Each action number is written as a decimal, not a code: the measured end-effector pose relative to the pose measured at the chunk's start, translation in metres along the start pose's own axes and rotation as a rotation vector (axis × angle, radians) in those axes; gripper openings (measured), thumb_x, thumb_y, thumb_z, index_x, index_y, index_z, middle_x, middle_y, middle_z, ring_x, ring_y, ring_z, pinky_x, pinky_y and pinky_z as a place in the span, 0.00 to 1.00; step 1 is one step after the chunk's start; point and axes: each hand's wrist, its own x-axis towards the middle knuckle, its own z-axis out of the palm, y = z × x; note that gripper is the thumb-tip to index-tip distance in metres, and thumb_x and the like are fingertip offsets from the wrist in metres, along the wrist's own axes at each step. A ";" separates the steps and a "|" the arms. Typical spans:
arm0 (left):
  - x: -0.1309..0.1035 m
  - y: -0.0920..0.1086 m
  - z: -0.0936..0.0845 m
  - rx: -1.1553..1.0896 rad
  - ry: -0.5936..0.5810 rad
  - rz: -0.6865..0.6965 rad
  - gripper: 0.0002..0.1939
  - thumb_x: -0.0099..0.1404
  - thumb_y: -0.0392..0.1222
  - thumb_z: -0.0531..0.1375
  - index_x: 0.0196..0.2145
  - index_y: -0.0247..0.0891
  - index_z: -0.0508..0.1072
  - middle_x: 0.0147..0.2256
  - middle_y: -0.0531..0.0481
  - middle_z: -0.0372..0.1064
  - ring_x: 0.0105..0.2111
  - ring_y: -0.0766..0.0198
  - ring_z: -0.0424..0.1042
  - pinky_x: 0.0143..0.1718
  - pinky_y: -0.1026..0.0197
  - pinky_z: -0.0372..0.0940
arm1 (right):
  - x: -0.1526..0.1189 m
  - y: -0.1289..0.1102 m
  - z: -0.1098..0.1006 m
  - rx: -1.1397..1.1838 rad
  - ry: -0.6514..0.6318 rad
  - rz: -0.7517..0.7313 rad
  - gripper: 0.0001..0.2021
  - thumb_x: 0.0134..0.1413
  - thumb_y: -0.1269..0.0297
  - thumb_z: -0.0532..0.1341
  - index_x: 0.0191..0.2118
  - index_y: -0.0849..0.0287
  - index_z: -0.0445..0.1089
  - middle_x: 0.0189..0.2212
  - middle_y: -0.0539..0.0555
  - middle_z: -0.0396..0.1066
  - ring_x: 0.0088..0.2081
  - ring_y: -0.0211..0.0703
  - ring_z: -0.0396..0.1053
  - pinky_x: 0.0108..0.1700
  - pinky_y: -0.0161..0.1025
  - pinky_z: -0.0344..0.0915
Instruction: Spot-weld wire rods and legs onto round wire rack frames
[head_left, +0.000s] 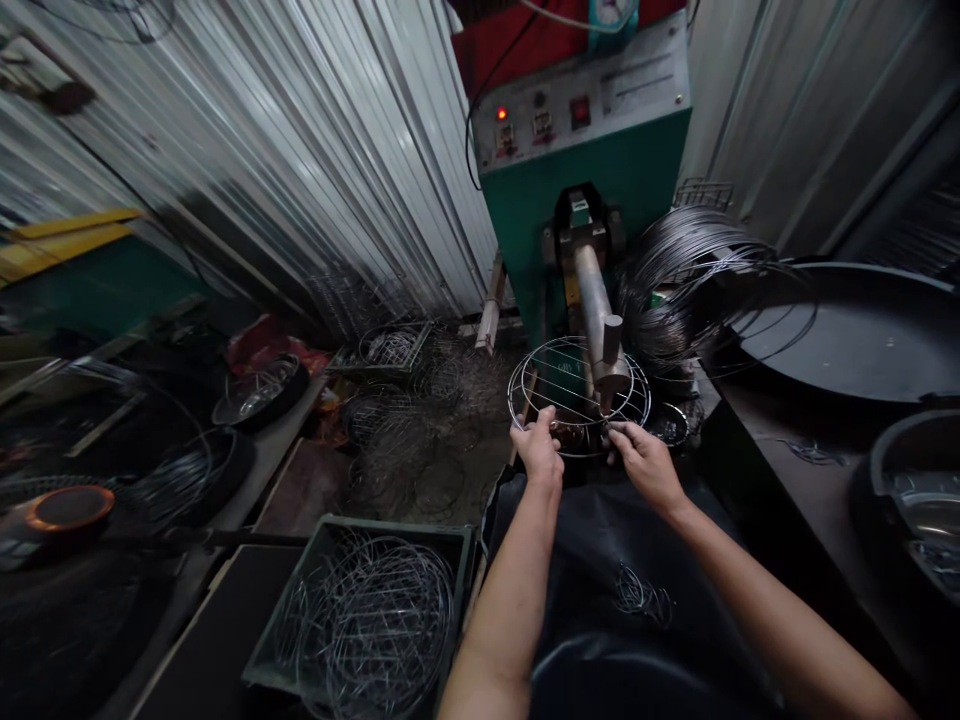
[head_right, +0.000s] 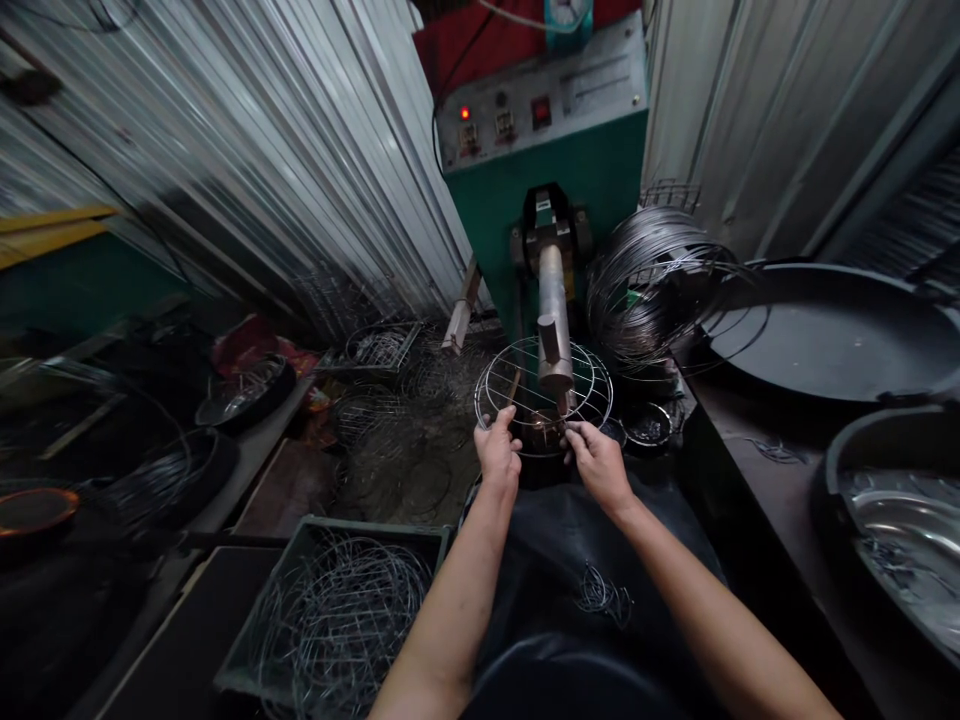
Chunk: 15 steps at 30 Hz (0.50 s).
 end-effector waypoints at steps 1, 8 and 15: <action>0.001 0.000 0.001 0.002 0.003 0.001 0.26 0.45 0.39 0.66 0.39 0.39 0.57 0.23 0.60 0.52 0.16 0.76 0.56 0.12 0.74 0.45 | 0.001 0.000 -0.001 -0.002 0.004 0.000 0.20 0.52 0.47 0.53 0.35 0.61 0.68 0.24 0.52 0.69 0.19 0.37 0.64 0.26 0.35 0.63; 0.005 -0.004 0.006 0.016 0.045 -0.023 0.26 0.44 0.38 0.67 0.38 0.38 0.57 0.22 0.60 0.54 0.15 0.76 0.55 0.12 0.73 0.46 | 0.011 0.001 0.003 -0.023 -0.018 0.016 0.18 0.51 0.49 0.53 0.32 0.60 0.67 0.22 0.51 0.68 0.18 0.36 0.63 0.23 0.35 0.62; 0.010 0.016 -0.011 0.095 -0.019 -0.145 0.25 0.44 0.54 0.67 0.33 0.37 0.63 0.22 0.58 0.55 0.17 0.74 0.57 0.14 0.71 0.51 | -0.024 0.016 -0.034 -0.107 -0.051 0.040 0.18 0.53 0.52 0.54 0.45 0.59 0.67 0.32 0.55 0.73 0.30 0.44 0.71 0.30 0.38 0.67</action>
